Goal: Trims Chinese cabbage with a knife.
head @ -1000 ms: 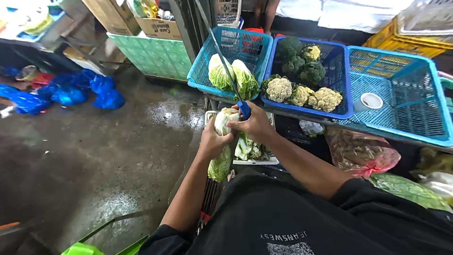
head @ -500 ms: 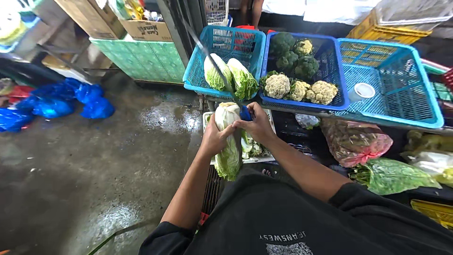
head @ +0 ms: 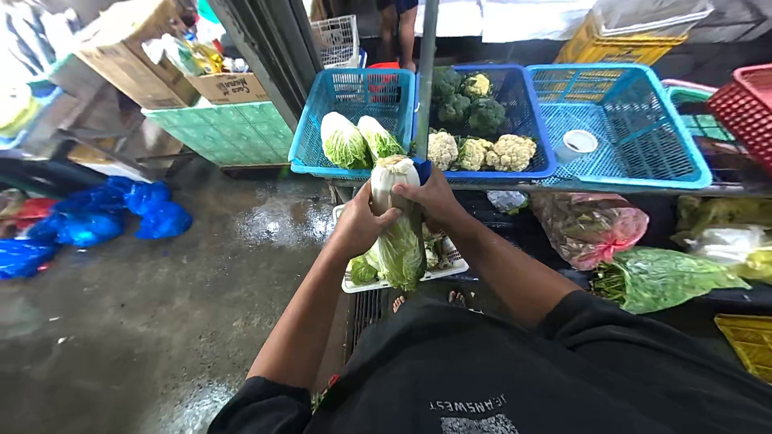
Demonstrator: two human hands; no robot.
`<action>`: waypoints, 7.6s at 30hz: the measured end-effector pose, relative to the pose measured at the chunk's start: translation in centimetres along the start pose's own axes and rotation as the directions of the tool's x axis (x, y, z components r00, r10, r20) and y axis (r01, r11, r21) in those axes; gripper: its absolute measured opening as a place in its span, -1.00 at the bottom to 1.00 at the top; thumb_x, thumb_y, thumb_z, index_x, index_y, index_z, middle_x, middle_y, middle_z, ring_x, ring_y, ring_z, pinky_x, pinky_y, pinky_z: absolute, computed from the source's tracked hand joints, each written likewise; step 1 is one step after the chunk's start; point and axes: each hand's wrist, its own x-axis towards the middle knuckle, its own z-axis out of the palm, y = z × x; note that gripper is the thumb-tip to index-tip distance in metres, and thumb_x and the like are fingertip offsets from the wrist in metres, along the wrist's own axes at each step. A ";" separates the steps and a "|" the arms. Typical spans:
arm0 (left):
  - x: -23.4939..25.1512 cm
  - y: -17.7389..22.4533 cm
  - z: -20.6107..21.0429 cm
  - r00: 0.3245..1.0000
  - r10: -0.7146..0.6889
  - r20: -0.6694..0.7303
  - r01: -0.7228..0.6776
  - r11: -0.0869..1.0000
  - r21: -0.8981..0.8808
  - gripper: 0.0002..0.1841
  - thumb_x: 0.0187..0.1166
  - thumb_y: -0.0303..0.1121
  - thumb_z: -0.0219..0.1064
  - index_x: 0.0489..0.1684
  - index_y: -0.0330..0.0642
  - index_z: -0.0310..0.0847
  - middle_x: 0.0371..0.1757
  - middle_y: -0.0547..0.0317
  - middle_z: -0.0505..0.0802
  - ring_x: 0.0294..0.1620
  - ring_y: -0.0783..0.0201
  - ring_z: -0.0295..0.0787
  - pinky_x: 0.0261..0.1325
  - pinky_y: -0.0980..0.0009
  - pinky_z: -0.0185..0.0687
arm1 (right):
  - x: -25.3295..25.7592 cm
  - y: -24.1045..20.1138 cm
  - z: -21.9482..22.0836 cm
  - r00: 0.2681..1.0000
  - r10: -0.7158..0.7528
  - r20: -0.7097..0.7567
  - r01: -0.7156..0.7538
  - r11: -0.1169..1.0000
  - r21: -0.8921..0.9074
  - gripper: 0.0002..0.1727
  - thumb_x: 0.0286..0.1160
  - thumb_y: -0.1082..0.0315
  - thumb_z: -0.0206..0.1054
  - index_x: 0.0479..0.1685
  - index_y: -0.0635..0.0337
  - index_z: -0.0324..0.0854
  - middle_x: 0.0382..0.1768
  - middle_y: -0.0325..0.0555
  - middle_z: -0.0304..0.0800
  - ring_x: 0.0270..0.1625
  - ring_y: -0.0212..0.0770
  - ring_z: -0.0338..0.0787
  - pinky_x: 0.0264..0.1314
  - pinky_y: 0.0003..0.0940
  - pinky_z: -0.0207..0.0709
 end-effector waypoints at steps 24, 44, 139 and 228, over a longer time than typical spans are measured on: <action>1.4 0.3 -3.2 0.966 0.125 -0.227 -0.214 0.878 -0.427 -0.77 0.63 -0.11 0.25 -0.18 0.00 0.76 -0.59 0.48 0.64 -0.66 0.56 0.45 -0.56 0.58 0.46 | 0.4 0.1 -15.0 0.892 -0.064 0.447 0.111 0.991 -0.080 -0.19 -0.10 -0.04 0.75 0.21 0.17 0.59 -0.18 -0.15 0.86 -0.20 -0.33 0.87 -0.11 -0.29 0.82; -2.0 -8.4 5.9 0.930 -0.196 -0.311 0.112 0.956 -0.271 0.01 0.01 -0.11 0.80 0.61 -0.01 0.32 0.14 0.05 0.84 0.11 0.21 0.85 0.21 0.06 0.83 | -1.7 4.7 -1.0 0.976 0.012 0.217 0.088 0.890 -0.448 -0.27 0.44 -0.43 0.28 -0.02 0.17 0.61 -0.43 -0.11 0.69 -0.43 -0.18 0.71 -0.33 -0.06 0.68; -0.5 -11.2 5.5 0.974 -0.226 -0.024 0.226 0.974 -0.002 0.06 -0.06 -0.07 0.78 0.65 0.07 0.30 0.15 0.08 0.83 0.09 0.25 0.85 0.18 0.11 0.83 | -0.7 8.5 -2.7 0.885 0.130 0.448 0.068 0.914 -0.399 -0.62 0.10 0.25 0.68 -0.15 0.11 0.65 -0.41 -0.15 0.74 -0.34 -0.22 0.76 -0.26 -0.08 0.69; 28.8 -9.5 57.4 0.764 -0.567 0.307 0.642 0.710 -0.289 -0.47 0.85 -0.27 0.12 0.72 -0.33 0.22 0.56 -0.33 0.55 0.46 -0.16 0.58 0.40 -0.14 0.58 | -48.4 19.5 -41.7 -0.207 0.821 -0.533 -0.932 0.000 0.362 -0.34 0.54 -0.17 0.44 0.04 0.40 0.70 -0.29 0.24 0.73 -0.30 0.11 0.72 -0.12 0.18 0.61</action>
